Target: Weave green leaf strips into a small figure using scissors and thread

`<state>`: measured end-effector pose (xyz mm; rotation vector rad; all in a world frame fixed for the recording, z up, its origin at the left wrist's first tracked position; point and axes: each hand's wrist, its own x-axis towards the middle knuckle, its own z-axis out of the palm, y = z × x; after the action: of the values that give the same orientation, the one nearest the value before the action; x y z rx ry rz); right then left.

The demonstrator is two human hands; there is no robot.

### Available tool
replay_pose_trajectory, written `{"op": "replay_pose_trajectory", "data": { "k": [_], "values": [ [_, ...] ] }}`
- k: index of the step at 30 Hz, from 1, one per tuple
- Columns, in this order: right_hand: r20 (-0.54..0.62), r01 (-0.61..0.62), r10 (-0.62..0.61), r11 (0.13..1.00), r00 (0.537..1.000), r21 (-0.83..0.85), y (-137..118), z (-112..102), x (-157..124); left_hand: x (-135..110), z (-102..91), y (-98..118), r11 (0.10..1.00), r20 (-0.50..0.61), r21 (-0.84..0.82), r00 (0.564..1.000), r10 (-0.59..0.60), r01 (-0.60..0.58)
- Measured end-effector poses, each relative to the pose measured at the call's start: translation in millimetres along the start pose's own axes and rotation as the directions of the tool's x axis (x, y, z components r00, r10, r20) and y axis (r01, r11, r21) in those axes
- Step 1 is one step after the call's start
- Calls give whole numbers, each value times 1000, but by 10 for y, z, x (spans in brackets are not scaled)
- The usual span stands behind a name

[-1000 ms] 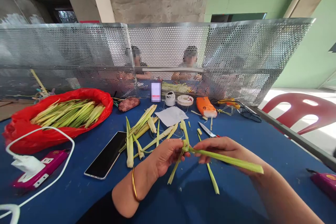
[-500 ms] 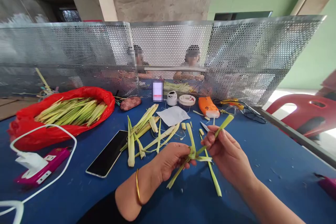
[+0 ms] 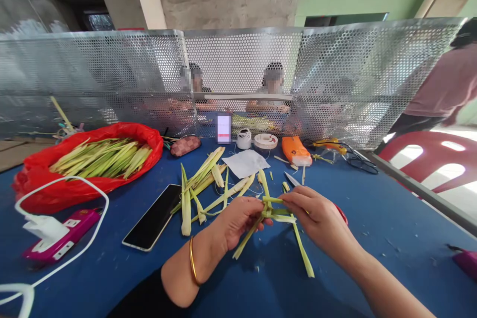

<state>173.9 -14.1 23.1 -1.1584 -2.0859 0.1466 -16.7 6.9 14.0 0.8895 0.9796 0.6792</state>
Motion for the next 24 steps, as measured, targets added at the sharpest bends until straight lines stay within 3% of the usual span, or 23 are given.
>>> {"op": "replay_pose_trajectory", "data": {
  "k": [12, 19, 24],
  "values": [
    [77, 18, -15, 999, 997, -48, 29, -57, 40, -20, 41, 30, 989, -51, -147, 998, -41, 33],
    [93, 123, -106, 972, 990, -202, 86, -25, 23, -3, 17, 19, 998, -45, -58, 999, -14, 11],
    [130, 114, -81, 956, 988, -272, 112, -25, 14, -23, 32, 34, 999, -22, -41, 1000, -16, 15]
  ]
}}
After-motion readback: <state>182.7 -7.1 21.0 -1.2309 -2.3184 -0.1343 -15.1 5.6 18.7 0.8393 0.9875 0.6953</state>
